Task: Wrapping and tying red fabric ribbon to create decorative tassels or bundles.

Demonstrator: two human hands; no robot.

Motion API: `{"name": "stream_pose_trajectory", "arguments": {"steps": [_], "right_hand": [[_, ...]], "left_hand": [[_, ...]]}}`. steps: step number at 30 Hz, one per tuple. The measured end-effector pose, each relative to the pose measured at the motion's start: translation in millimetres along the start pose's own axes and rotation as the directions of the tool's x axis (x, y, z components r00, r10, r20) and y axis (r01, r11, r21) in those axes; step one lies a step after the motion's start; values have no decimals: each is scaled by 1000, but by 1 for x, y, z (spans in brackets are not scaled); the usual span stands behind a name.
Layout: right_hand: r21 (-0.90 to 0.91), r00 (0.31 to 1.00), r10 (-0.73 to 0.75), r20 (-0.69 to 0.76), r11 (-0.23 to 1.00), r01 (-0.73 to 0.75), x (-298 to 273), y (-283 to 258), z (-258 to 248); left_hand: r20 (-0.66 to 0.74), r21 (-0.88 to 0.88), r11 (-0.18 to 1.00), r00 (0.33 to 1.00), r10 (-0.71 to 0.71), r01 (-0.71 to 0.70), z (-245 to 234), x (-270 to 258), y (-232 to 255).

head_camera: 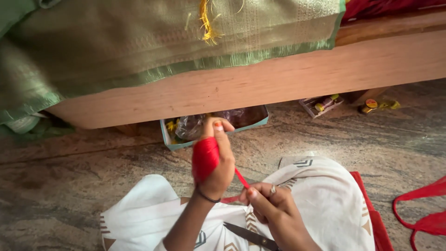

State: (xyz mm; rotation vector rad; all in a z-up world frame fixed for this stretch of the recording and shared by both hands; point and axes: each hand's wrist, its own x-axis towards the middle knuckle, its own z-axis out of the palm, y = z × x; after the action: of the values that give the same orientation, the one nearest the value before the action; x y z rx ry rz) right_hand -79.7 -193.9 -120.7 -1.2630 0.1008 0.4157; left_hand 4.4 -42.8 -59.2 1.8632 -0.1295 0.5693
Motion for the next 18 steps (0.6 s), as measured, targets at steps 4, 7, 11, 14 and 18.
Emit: {"name": "stream_pose_trajectory", "arguments": {"steps": [4, 7, 11, 14, 18], "right_hand": [[241, 998, -23, 65, 970, 7, -9, 15, -16], [303, 994, 103, 38, 947, -110, -15, 5, -18], [335, 988, 153, 31, 929, -155, -17, 7, -22], [288, 986, 167, 7, 944, -162, -18, 9, -28], [-201, 994, -72, 78, 976, 87, -19, -17, -41]], "left_hand": [[43, -99, 973, 978, -203, 206, 20, -6, -6], [52, -120, 976, 983, -178, 183, 29, -5, -2], [43, -155, 972, 984, -175, 179, 36, -7, -8], [34, -117, 984, 991, -132, 135, 34, -12, -10], [256, -258, 901, 924, -283, 348, 35, -23, -39]]}}
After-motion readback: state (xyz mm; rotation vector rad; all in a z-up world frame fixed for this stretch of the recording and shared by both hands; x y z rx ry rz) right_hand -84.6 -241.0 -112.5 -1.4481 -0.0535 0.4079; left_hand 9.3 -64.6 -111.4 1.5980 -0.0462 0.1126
